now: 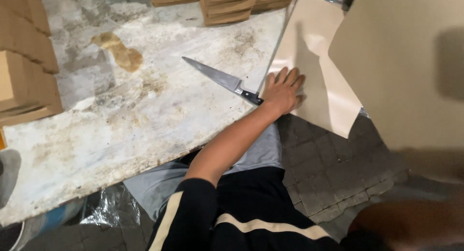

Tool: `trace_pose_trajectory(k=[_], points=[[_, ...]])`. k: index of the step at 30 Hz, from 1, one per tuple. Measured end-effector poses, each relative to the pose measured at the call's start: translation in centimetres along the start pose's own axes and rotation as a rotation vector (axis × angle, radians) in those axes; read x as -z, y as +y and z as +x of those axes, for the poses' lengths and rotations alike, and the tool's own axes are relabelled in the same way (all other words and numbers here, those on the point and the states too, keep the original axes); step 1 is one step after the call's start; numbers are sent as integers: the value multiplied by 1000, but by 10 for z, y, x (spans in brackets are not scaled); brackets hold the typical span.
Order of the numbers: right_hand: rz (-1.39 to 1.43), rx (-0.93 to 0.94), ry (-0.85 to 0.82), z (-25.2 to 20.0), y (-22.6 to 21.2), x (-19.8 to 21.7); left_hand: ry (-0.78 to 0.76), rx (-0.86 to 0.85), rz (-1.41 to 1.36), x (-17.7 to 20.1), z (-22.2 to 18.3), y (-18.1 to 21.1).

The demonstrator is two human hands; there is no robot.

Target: Cutting paper liners and inserting them into small cardboard boxes at a production workbench.

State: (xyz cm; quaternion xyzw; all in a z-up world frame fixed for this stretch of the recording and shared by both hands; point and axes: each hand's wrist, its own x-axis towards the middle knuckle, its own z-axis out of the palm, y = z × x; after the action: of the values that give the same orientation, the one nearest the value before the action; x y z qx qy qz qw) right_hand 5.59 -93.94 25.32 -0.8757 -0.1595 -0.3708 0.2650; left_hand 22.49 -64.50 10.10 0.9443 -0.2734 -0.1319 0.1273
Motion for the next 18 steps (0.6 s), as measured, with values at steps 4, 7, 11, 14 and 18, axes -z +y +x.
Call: trace_pose_trajectory(k=[4, 7, 11, 14, 18], points=[[102, 190, -105, -2, -82, -52, 212, 26, -117, 1, -8, 1], [182, 329, -169, -9, -138, -101, 515, -54, -369, -22, -32, -26], [298, 462, -283, -23, -186, -180, 549, -54, -1489, -17, -142, -76], [400, 546, -408, -35, -223, -227, 450, -24, -1829, -31, -232, -113], [509, 685, -537, -70, -275, -270, 450, 24, -1832, -31, -325, -156]])
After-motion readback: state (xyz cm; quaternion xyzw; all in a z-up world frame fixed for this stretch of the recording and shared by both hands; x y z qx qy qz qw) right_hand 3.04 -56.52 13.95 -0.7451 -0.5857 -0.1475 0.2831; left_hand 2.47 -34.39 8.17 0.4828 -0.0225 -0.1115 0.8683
